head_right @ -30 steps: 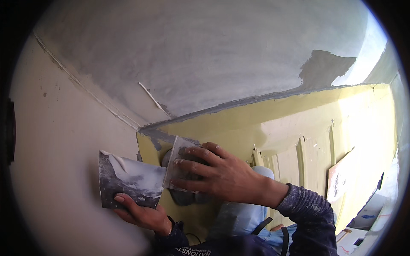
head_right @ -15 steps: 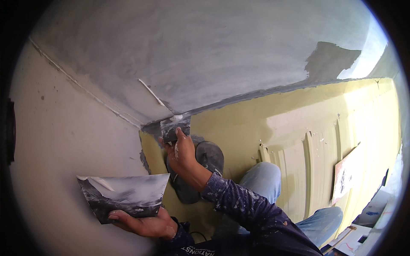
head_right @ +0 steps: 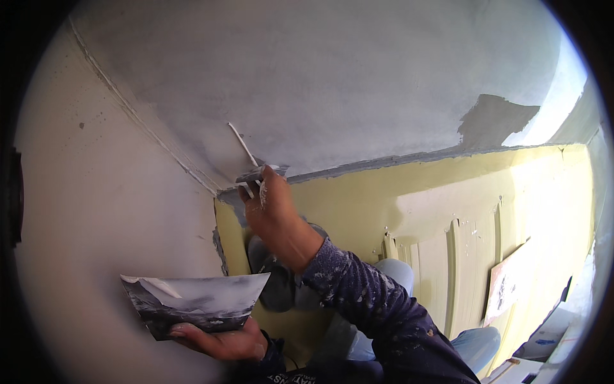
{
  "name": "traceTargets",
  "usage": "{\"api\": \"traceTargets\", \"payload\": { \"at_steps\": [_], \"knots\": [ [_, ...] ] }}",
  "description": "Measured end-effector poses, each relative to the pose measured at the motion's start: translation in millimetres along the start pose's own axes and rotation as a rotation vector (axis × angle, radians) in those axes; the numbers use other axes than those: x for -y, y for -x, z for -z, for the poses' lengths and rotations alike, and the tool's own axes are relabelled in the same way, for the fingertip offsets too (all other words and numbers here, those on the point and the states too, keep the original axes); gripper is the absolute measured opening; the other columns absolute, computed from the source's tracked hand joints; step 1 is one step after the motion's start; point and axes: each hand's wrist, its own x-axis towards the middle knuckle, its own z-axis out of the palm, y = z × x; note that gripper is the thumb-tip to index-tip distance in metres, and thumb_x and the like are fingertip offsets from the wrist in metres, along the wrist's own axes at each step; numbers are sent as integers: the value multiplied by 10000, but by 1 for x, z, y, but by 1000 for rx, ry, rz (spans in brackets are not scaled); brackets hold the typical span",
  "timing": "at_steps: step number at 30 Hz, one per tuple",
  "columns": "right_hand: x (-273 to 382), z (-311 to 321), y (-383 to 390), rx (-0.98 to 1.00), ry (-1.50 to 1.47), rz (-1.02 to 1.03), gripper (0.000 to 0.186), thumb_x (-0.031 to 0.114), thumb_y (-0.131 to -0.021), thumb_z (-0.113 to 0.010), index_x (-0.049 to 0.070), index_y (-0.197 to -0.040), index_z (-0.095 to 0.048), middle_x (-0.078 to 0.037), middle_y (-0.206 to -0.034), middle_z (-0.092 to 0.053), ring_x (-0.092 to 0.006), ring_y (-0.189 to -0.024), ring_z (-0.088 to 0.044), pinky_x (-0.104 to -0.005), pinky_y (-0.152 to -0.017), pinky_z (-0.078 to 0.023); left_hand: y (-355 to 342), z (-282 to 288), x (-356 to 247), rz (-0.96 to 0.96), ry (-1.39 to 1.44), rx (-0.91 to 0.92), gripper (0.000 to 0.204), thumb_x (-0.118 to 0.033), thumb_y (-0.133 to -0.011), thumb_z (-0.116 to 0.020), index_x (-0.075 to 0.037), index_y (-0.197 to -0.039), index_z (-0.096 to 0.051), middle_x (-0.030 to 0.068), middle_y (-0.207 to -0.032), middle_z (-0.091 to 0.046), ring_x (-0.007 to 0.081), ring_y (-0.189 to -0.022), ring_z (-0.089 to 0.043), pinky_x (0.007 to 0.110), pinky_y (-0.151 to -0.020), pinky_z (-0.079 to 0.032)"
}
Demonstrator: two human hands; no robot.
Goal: The person scoops plaster from a hawk and applies it to a wall using a trowel, smoothing the surface in repeated strokes. The person works on a section of wall near a corner, periodically reloading the trowel from the hawk.
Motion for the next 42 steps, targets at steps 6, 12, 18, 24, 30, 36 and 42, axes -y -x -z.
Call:
{"api": "traceTargets", "payload": {
  "at_steps": [6, 12, 18, 24, 30, 36, 42],
  "knots": [
    [49, -95, 46, 212, -78, -120, 135, 119, -1001, -511, 28, -1086, -460, -108, -1095, -494, -232, -1073, -525, -433, -1107, -402, 14, 2, -6, 117, 99, 31, 843, -331, -911, -740, 19, -1529, -286, 243, -1586, -257, 442, -1429, -339, 554, -1146, -341],
    [88, -110, 105, 565, 183, -6, 215, 78, -993, -525, -20, -1176, -470, -179, -1278, -497, -292, -1195, -529, -448, -1151, -405, -8, -12, -28, 970, 946, -56, 750, -358, -969, -648, -11, -1528, -288, 202, -1549, -333, 378, -1386, -412, 518, -1129, -383],
    [137, -27, 147, 1033, 1501, 587, 594, -16, -904, -608, 225, -1435, -495, -176, -1445, -446, -367, -1340, -462, -478, -1121, -453, -40, -40, -44, 1979, 1686, 410, 474, -342, -1065, -456, -24, -1416, -473, 111, -1286, -609, 253, -1143, -622, 383, -1004, -508],
    [139, 17, 152, 1185, 2045, 802, 770, 39, -728, -748, 403, -1383, -574, -53, -1492, -432, -391, -1354, -431, -480, -1093, -481, -42, -34, -41, 1728, 1693, 797, 484, -359, -1054, -489, -22, -1401, -479, 127, -1253, -632, 230, -1088, -656, 376, -912, -548],
    [125, 49, 108, 779, 2250, 819, 761, -31, -750, -704, 279, -1426, -542, -103, -1469, -462, -370, -1338, -446, -484, -1086, -468, -53, -35, -21, 1777, 1385, 294, 450, -338, -1051, -494, 23, -1314, -545, 99, -875, -681, 163, -512, -617, 239, -408, -478],
    [34, 97, 47, 57, 393, -38, 280, 179, -1062, -449, -6, -1265, -507, -128, -1303, -545, -253, -1183, -574, -505, -1060, -491, -49, -33, -13, 1684, 1280, 91, 1307, -474, -412, -1009, 81, -1425, -397, 8, -902, -563, 37, -599, -502, 190, -495, -374],
    [-3, 82, 15, 12, 106, 26, 274, 213, -1072, -423, -30, -1176, -498, -137, -1186, -568, -252, -1096, -590, -538, -1030, -511, -38, -31, -8, 1621, 1272, 72, 1271, -373, -415, -1036, 83, -1410, -391, -2, -894, -531, 41, -598, -469, 203, -495, -357]
  ]
}}
